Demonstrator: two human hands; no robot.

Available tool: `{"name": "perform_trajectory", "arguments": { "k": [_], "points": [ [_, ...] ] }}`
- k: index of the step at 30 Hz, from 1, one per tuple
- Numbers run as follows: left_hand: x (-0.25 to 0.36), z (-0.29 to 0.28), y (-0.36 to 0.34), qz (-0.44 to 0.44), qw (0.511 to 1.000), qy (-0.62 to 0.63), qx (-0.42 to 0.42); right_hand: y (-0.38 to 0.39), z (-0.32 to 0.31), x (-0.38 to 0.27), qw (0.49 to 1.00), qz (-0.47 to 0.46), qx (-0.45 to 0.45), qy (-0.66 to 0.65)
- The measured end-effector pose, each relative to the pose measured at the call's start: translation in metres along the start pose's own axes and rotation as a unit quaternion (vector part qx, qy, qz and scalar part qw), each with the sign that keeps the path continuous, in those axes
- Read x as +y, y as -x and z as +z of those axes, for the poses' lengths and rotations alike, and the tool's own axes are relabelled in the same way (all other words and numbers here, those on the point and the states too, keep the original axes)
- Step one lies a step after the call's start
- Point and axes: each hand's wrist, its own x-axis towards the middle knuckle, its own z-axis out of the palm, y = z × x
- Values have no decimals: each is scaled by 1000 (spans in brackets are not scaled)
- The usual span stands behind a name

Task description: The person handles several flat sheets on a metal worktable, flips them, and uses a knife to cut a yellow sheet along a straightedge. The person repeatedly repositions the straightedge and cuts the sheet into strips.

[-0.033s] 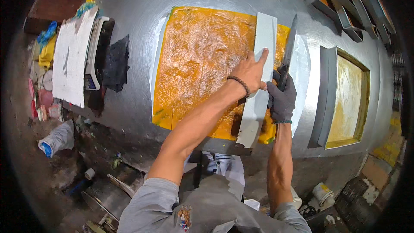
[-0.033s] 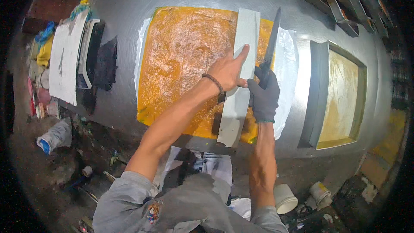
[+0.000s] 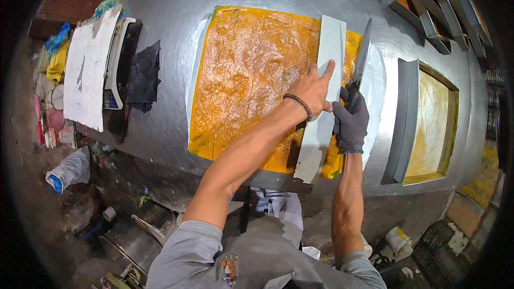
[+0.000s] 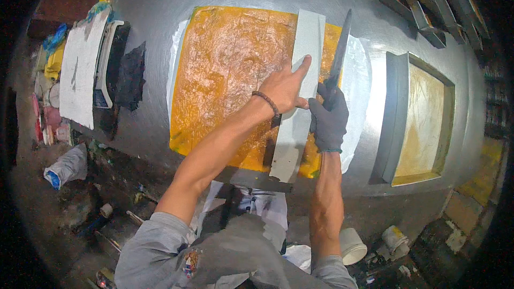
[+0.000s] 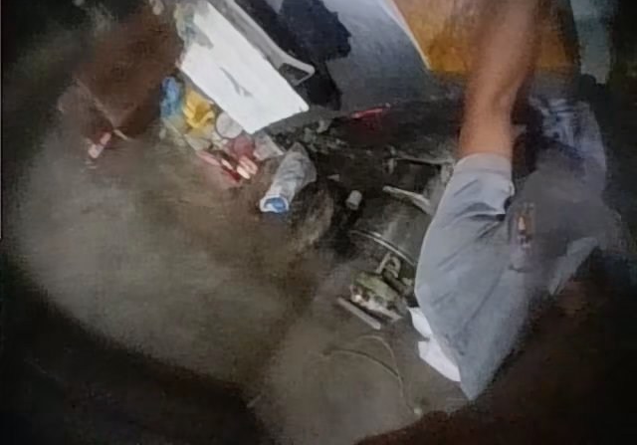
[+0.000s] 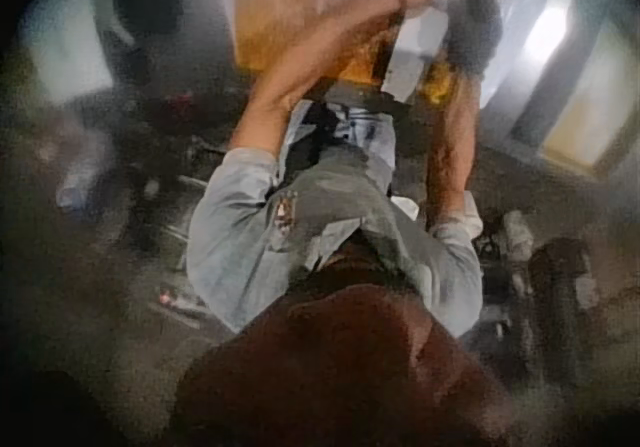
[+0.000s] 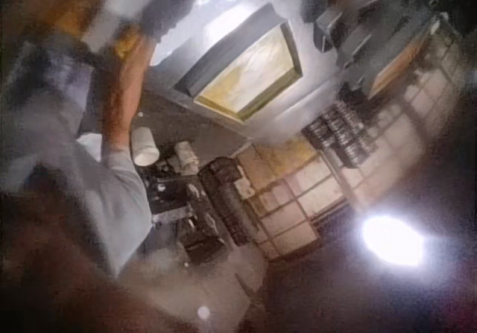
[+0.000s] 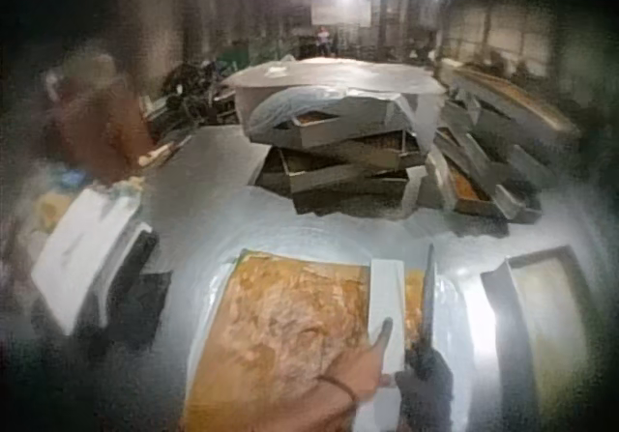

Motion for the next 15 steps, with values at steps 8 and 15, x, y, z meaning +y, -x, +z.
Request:
{"name": "perform_trajectory", "arguments": {
  "k": [8,15],
  "points": [
    [-5,-4,1,6,1000,27,-1,0,6,-4,997,-11,-1,-74],
    [-6,-5,-1,7,1000,0,-12,-2,6,6,995,-23,9,-92]
  ]
}}
